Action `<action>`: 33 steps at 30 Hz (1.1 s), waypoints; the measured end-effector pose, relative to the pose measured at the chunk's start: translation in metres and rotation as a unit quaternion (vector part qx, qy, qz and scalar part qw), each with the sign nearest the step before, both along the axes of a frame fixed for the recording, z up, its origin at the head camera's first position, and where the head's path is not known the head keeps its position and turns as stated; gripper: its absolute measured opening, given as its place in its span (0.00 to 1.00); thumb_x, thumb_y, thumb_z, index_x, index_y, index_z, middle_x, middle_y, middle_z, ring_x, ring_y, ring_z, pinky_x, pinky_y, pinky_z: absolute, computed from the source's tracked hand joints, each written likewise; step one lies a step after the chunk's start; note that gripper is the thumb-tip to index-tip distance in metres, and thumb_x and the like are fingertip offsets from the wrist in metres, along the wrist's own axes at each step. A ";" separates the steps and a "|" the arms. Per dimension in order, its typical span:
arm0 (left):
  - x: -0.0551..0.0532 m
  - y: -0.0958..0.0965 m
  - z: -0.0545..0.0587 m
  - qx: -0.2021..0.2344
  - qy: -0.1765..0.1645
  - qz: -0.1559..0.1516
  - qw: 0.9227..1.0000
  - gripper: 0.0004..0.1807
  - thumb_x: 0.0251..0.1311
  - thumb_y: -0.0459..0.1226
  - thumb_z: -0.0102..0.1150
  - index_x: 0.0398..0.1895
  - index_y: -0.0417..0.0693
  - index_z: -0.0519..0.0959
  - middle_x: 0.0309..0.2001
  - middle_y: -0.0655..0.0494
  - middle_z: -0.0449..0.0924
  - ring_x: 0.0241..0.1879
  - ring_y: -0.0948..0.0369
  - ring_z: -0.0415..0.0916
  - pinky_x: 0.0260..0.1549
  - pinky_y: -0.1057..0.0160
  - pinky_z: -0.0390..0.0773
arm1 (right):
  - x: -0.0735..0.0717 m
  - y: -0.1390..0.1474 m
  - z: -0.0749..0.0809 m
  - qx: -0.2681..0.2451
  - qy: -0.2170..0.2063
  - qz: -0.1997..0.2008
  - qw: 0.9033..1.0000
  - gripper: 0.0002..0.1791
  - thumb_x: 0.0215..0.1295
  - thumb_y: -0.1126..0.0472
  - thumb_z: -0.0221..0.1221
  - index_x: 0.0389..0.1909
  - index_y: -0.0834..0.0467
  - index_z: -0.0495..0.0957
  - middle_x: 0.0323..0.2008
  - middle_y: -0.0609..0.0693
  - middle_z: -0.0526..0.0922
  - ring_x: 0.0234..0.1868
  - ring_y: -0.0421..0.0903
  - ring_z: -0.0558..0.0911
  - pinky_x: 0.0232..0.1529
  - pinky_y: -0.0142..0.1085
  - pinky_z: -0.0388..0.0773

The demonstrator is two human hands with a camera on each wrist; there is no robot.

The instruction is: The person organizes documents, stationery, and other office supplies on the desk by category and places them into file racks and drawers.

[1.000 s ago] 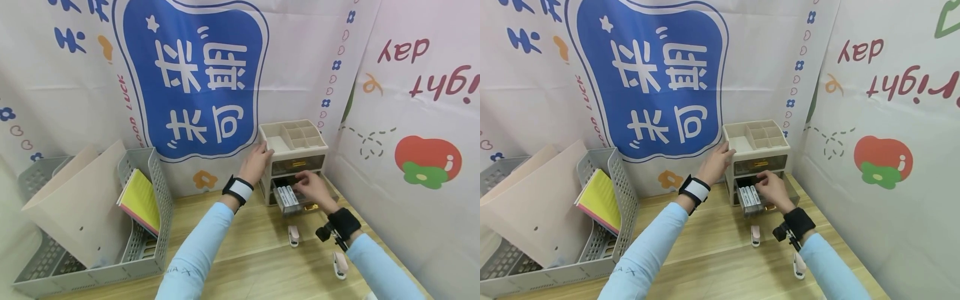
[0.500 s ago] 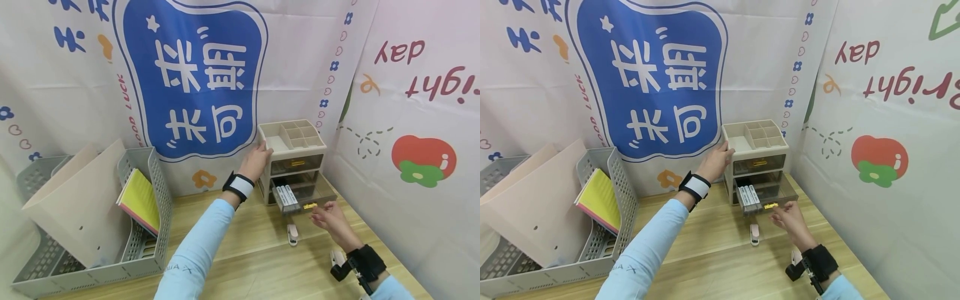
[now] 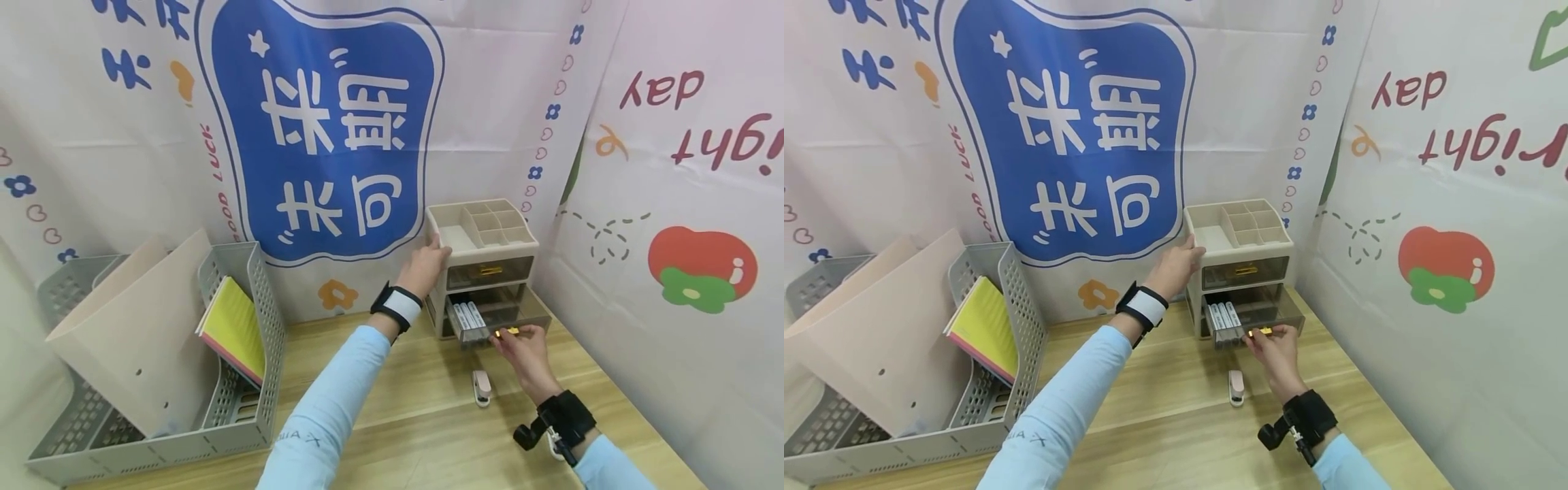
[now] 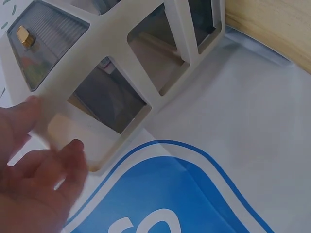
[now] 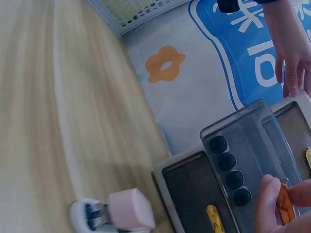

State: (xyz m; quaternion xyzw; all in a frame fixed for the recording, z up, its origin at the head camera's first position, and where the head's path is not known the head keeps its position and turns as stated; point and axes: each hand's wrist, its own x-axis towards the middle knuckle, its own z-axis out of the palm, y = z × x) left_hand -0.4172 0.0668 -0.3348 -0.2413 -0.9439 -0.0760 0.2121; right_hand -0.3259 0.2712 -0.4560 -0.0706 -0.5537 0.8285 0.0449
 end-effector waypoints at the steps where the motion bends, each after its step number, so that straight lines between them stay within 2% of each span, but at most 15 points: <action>1: -0.001 0.000 -0.001 0.001 -0.004 0.000 1.000 0.15 0.64 0.38 0.53 0.54 0.56 0.76 0.61 0.43 0.70 0.39 0.53 0.80 0.31 0.60 0.80 | -0.003 -0.002 0.001 0.002 -0.001 -0.003 1.000 0.22 0.64 0.73 0.51 0.42 0.57 0.45 0.35 0.57 0.70 0.32 0.40 0.84 0.44 0.28 0.78; 4: -0.002 0.002 -0.004 0.021 -0.021 -0.009 1.000 0.14 0.63 0.40 0.54 0.52 0.55 0.77 0.50 0.49 0.80 0.38 0.55 0.81 0.34 0.61 0.80 | -0.011 -0.006 0.003 0.007 -0.002 -0.005 1.000 0.23 0.65 0.72 0.51 0.43 0.57 0.44 0.36 0.57 0.70 0.32 0.40 0.84 0.43 0.27 0.78; 7: -0.003 0.003 -0.007 0.041 -0.038 -0.023 0.998 0.14 0.63 0.40 0.54 0.52 0.55 0.77 0.41 0.53 0.84 0.35 0.59 0.81 0.32 0.64 0.79 | -0.020 -0.008 0.005 0.010 -0.005 -0.010 1.000 0.23 0.65 0.71 0.51 0.44 0.57 0.45 0.37 0.57 0.69 0.31 0.39 0.83 0.42 0.27 0.78; 9: -0.002 0.005 -0.009 0.058 -0.048 -0.031 0.997 0.15 0.63 0.40 0.54 0.53 0.55 0.76 0.40 0.54 0.84 0.33 0.61 0.81 0.31 0.66 0.77 | -0.027 -0.008 0.004 0.022 -0.008 -0.013 1.000 0.23 0.65 0.71 0.52 0.45 0.57 0.45 0.37 0.57 0.69 0.32 0.39 0.83 0.43 0.27 0.78; 16: -0.002 0.008 -0.013 0.094 -0.031 -0.024 0.995 0.11 0.63 0.40 0.53 0.47 0.54 0.77 0.41 0.54 0.84 0.37 0.60 0.81 0.31 0.64 0.78 | -0.056 -0.015 0.003 0.043 -0.006 -0.028 0.999 0.24 0.65 0.68 0.53 0.48 0.56 0.45 0.38 0.56 0.70 0.35 0.40 0.83 0.48 0.29 0.77; 21: 0.000 0.008 -0.014 0.120 -0.032 -0.017 0.992 0.14 0.62 0.40 0.54 0.51 0.54 0.75 0.44 0.53 0.83 0.41 0.59 0.81 0.34 0.63 0.79 | -0.073 -0.021 0.003 0.049 0.002 -0.046 0.998 0.23 0.65 0.68 0.53 0.46 0.56 0.46 0.36 0.56 0.71 0.32 0.40 0.83 0.46 0.30 0.78; 27: 0.000 0.010 -0.013 0.108 -0.025 -0.013 0.994 0.16 0.61 0.40 0.56 0.53 0.53 0.75 0.43 0.51 0.83 0.39 0.57 0.82 0.33 0.63 0.80 | -0.086 -0.025 0.004 0.041 0.002 -0.072 0.997 0.22 0.65 0.69 0.53 0.46 0.57 0.47 0.37 0.57 0.71 0.31 0.40 0.83 0.44 0.30 0.79; 33: -0.001 0.009 -0.009 0.087 -0.036 -0.003 0.996 0.13 0.62 0.39 0.57 0.49 0.51 0.76 0.42 0.50 0.84 0.39 0.57 0.82 0.34 0.62 0.80 | -0.090 -0.028 0.005 0.072 -0.008 -0.063 0.995 0.22 0.66 0.67 0.52 0.50 0.58 0.47 0.42 0.59 0.70 0.33 0.40 0.83 0.44 0.29 0.79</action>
